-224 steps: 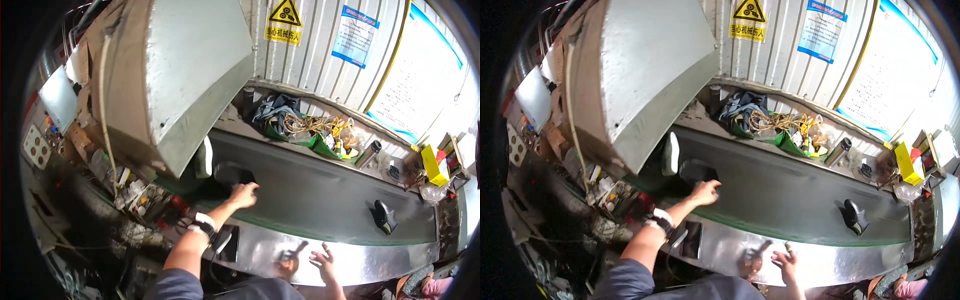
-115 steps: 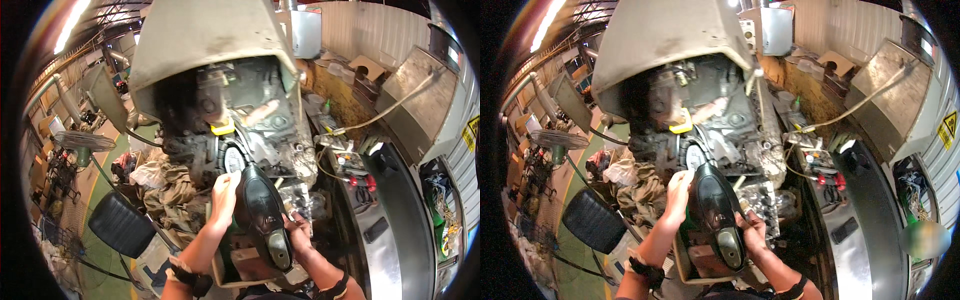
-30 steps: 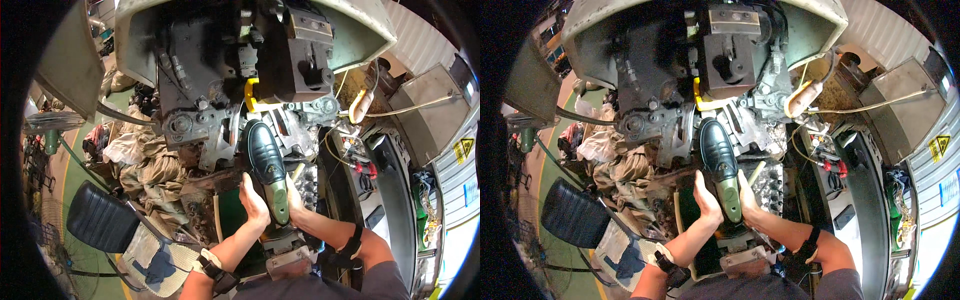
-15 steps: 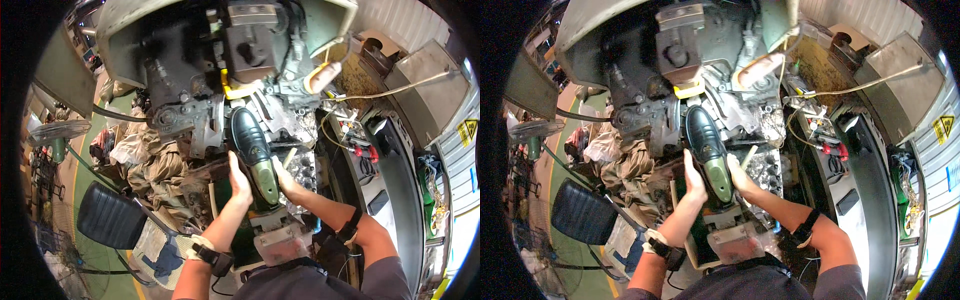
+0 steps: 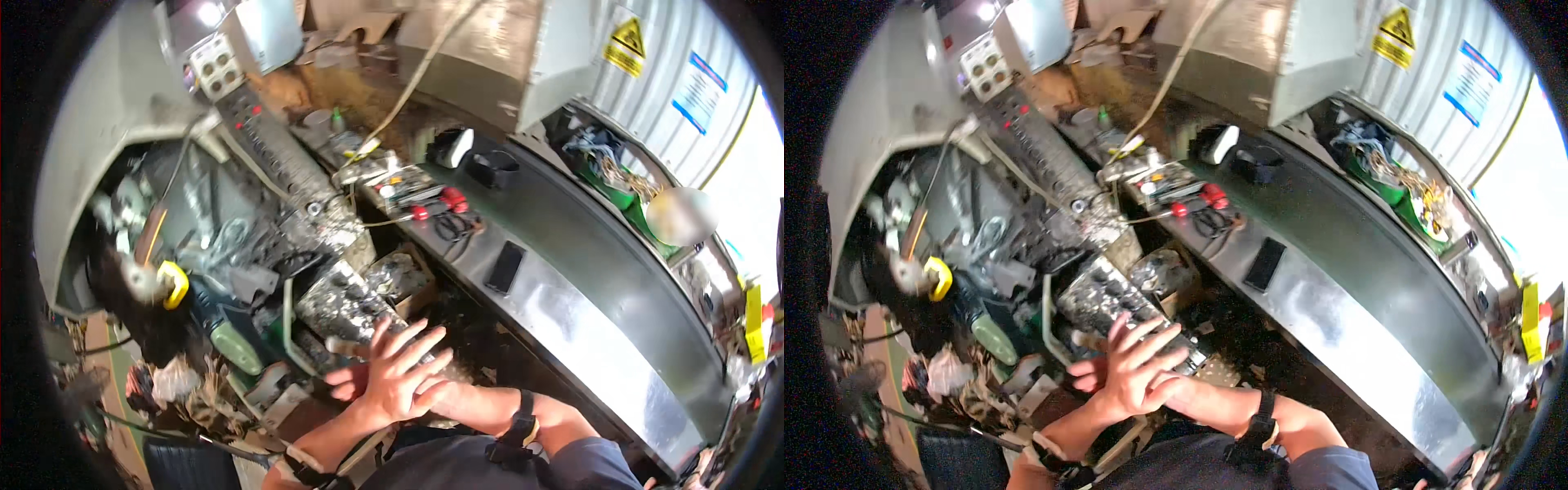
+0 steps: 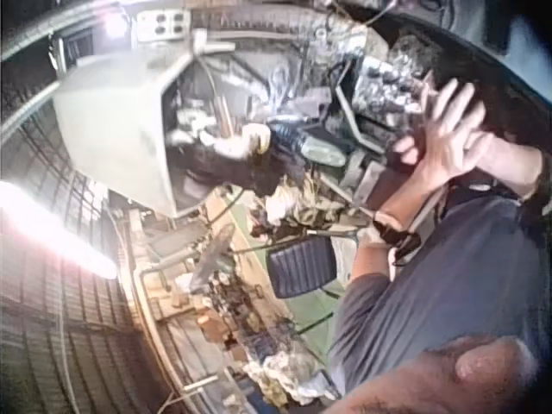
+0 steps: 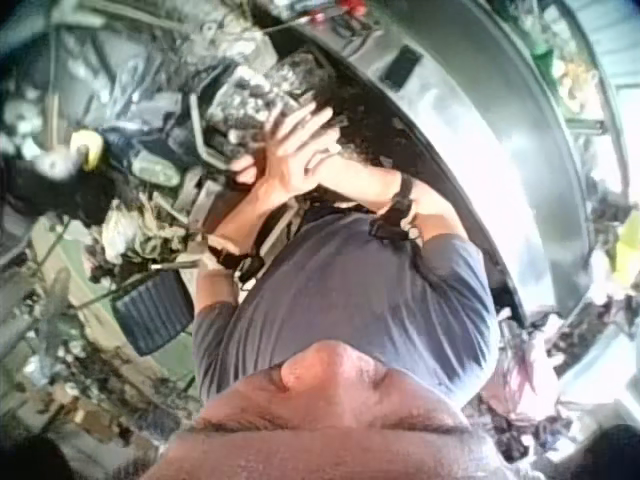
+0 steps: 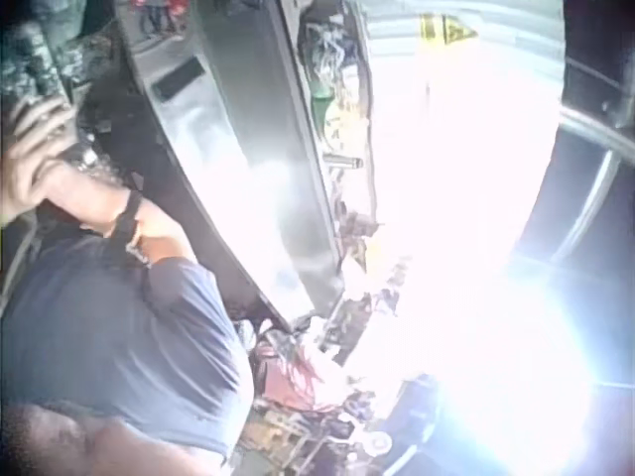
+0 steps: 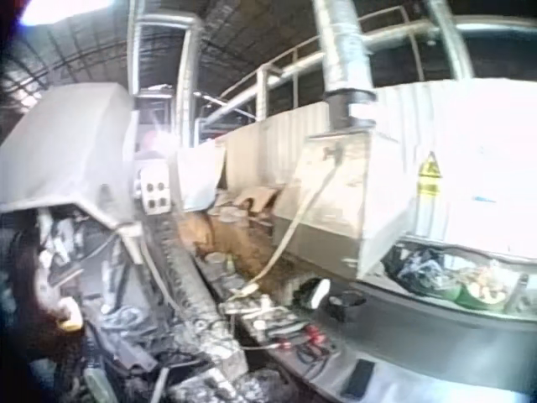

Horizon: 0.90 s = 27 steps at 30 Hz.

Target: Operating a lasting machine to press and shape leather shoe uppers onto lasts.

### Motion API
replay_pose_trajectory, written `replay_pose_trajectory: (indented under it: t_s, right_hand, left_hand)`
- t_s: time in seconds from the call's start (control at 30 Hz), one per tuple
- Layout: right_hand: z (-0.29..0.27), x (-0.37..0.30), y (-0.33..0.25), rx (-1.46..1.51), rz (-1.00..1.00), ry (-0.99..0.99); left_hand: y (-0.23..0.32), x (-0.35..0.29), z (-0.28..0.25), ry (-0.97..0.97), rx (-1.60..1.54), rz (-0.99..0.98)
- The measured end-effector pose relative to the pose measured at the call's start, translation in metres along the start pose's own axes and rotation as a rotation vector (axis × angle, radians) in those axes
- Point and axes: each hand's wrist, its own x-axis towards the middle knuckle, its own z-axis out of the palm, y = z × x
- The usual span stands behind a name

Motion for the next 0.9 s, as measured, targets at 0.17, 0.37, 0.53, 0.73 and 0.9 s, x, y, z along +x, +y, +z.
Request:
replay_pose_trajectory:
  t_s: [0.17, 0.37, 0.53, 0.73, 0.9]
  right_hand:
    - [-0.049, -0.025, -0.182, -1.446, 0.533, 0.508]
    - [-0.073, -0.1, -0.348, -2.552, 0.499, 0.202]
    - [-0.048, -0.201, -0.441, -2.419, 0.604, 0.565]
    - [0.006, -0.312, -0.453, -2.222, 0.357, 1.262]
    - [0.033, -0.292, -0.423, -2.226, 0.481, 1.507]
  left_hand:
    - [-0.064, 0.009, 0.108, -0.171, 0.119, -0.197]
    - [-0.151, 0.008, 0.208, -0.468, 0.175, -0.384]
    - [-0.21, 0.048, 0.302, -0.595, 0.44, -0.439]
    - [-0.268, 0.087, 0.364, -0.5, 0.501, -0.536]
    - [-0.275, 0.089, 0.358, -0.549, 0.559, -0.466]
